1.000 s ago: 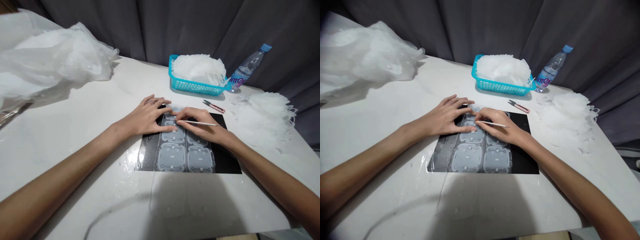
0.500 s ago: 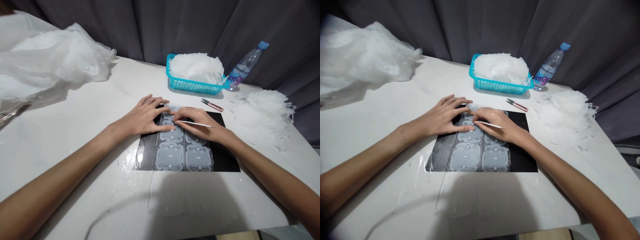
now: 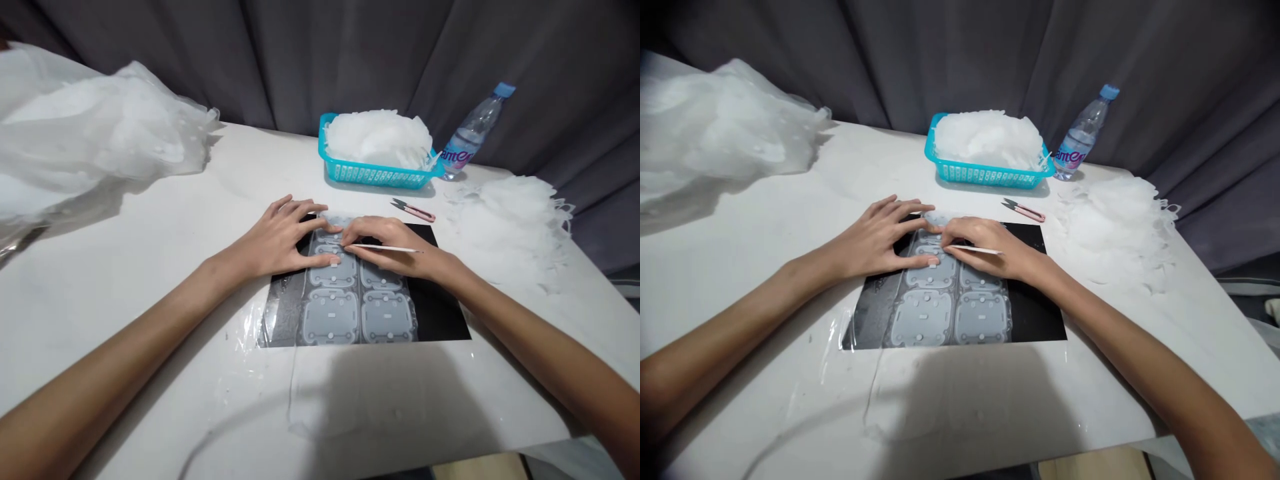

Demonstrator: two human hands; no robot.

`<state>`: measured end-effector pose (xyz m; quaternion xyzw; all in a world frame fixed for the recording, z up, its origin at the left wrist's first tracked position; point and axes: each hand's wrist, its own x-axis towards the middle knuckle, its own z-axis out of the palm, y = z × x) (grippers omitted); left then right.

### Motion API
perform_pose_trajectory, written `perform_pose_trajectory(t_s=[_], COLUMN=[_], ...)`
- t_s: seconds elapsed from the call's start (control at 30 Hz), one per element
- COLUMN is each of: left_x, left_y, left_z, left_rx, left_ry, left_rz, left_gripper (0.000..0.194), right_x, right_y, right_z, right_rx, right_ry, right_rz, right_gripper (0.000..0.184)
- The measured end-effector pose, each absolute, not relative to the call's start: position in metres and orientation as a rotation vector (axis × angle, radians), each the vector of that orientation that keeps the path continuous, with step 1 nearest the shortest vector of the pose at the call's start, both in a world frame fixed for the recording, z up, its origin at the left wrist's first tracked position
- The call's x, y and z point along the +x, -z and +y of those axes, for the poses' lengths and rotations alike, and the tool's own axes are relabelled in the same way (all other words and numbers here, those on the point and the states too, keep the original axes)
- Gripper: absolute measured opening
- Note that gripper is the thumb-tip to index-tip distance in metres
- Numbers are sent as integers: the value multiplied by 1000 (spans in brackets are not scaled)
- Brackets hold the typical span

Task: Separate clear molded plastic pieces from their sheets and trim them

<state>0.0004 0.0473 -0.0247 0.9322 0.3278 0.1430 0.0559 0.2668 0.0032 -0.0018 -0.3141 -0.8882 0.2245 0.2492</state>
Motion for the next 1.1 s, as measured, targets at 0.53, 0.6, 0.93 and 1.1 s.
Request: perform_pose_trajectory(t_s=[0.53,0.6,0.93,1.1], left_x=[-2,-2,-2,-2], left_y=[23,23,25,23], left_z=[47,47,48,47], left_rx=[2851,2850,2840,2811], left_ry=[-429,-420,-415,-388], left_rz=[992,991,984,992], left_gripper=[78,79,81,80], right_x=[271,271,272,277], right_y=[2,6,5,10], right_z=[8,9,8,9], right_rx=[-872,-861,-850,-804], right_ry=[-904,-888,-777,-693], right_rz=[-2234,-2239,-2323,-2369], right_gripper=[13,13,12,10])
